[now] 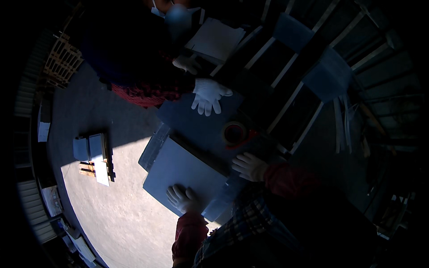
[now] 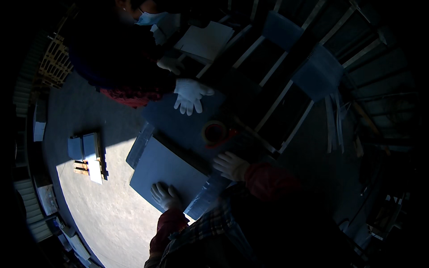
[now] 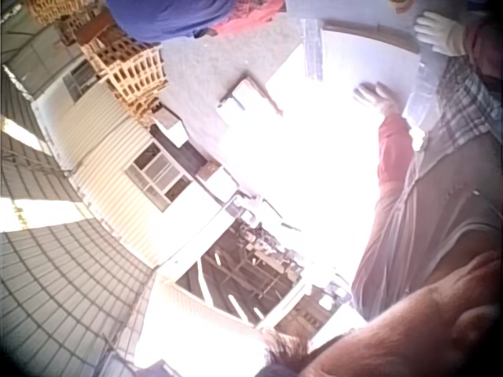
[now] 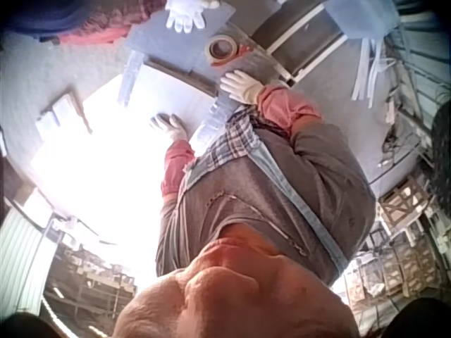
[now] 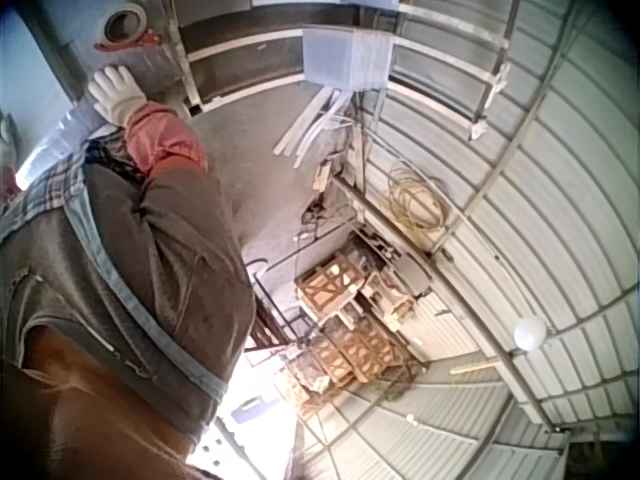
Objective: The person wraps rectangular boxes with gray paper, folds the edges, and secures them with tape. The person handles multiple boxes one at a time, aligns the paper, and tapes the seams while a coworker assists nearby.
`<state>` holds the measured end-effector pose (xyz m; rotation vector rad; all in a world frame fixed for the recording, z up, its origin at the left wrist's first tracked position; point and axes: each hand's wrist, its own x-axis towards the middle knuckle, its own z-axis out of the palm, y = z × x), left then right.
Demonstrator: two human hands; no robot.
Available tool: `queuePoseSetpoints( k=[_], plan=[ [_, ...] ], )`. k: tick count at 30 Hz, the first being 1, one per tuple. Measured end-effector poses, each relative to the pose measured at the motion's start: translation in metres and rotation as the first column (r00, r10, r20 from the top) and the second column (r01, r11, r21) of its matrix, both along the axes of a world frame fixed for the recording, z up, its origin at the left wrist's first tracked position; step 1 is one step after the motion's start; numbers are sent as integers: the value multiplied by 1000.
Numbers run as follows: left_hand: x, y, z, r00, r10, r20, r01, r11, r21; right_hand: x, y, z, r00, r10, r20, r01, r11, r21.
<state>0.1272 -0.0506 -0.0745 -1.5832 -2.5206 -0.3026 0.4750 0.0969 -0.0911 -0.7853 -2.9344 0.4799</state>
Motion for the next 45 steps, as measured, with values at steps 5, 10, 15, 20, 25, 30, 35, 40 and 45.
queuePoseSetpoints(
  k=[5,10,15,20,25,30,35,40,45],
  plan=[
    [-2,-1,-1,1000,-11,-12,11,1000,15,-1,-1,-1,1000,-6,-8,6,1000,-12],
    [-1,0,-3,1000,-12,-9,12,1000,7,0,-2,0,1000,-11,6,12,1000,-5],
    [0,0,1,1000,5,13,-4,1000,-12,0,-3,-4,1000,-14,16,14,1000,-15],
    [-2,-6,-5,1000,23,18,-22,997,-74,1,-4,-11,1000,-14,-14,14,1000,1],
    [-1,-6,-1,999,24,28,-22,997,-71,1,-5,-10,1000,-19,-12,19,1000,7],
    [-2,-2,-3,1000,-5,3,5,1000,7,0,-3,-8,1000,-23,-5,23,1000,5],
    [-2,-2,-3,1000,-5,1,5,1000,15,-1,-2,-5,1000,-14,18,14,1000,-5],
    [-3,-2,-6,1000,-5,-6,6,1000,24,-1,0,1,1000,-4,16,4,1000,-11],
    [-2,-1,-3,1000,-1,-3,1,1000,2,-1,1,3,1000,-1,15,1,999,-54]
  ],
)
